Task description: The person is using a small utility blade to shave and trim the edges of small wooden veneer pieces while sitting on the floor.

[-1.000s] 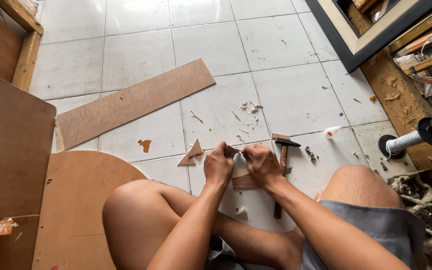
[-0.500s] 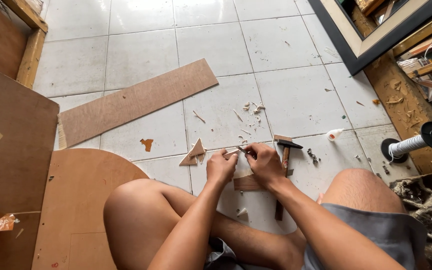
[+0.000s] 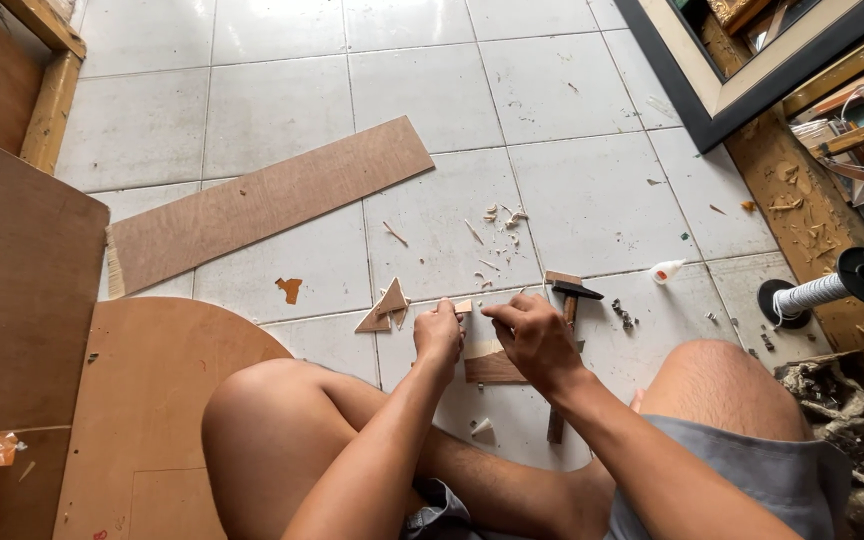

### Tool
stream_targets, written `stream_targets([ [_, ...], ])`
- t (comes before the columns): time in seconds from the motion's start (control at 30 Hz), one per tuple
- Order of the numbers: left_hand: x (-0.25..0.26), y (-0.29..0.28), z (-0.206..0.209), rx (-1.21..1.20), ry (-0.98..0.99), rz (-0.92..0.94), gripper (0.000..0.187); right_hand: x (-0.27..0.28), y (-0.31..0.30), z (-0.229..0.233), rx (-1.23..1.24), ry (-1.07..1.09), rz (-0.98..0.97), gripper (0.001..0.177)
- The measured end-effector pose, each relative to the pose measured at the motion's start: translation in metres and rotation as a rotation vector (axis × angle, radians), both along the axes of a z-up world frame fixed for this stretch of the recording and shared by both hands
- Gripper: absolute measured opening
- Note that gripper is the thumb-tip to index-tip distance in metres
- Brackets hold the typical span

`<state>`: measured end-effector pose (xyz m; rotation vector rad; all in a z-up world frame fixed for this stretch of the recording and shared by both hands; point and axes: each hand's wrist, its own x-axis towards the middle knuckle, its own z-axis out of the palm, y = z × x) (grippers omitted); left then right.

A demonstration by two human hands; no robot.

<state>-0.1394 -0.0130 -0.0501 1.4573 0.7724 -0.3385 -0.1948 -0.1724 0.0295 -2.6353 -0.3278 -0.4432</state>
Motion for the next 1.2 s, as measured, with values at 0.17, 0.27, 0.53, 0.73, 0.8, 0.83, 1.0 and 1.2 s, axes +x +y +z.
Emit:
stream_targets([
  [0.17, 0.003, -0.004, -0.003, -0.005, 0.000, 0.013, 0.033, 0.000, -0.001, -0.005, -0.028, -0.030, 0.013, 0.015],
  [0.27, 0.001, -0.002, 0.001, -0.038, -0.001, 0.018, 0.031, -0.001, 0.002, -0.002, -0.036, -0.035, 0.017, 0.014],
  [0.53, 0.002, -0.003, -0.001, -0.053, 0.007, 0.028, 0.029, -0.004, 0.003, 0.003, -0.029, -0.057, 0.030, 0.016],
  [0.73, 0.004, -0.002, -0.004, -0.050, 0.020, 0.027, 0.030, -0.003, 0.003, -0.005, -0.070, -0.073, 0.028, 0.016],
  [0.8, 0.004, -0.002, -0.006, -0.102, 0.013, 0.055, 0.028, -0.002, 0.002, -0.010, -0.071, -0.065, 0.036, 0.015],
  [0.83, 0.004, -0.002, -0.010, -0.103, 0.014, 0.054, 0.028, -0.002, 0.004, -0.010, -0.072, -0.065, 0.035, 0.015],
  [1.0, 0.009, -0.006, -0.027, -0.097, -0.001, 0.061, 0.028, 0.000, 0.002, -0.024, -0.135, -0.074, 0.026, 0.018],
  [1.2, 0.013, -0.007, -0.048, 0.026, 0.002, 0.016, 0.033, 0.011, 0.010, -0.040, -0.214, -0.049, 0.019, 0.020],
])
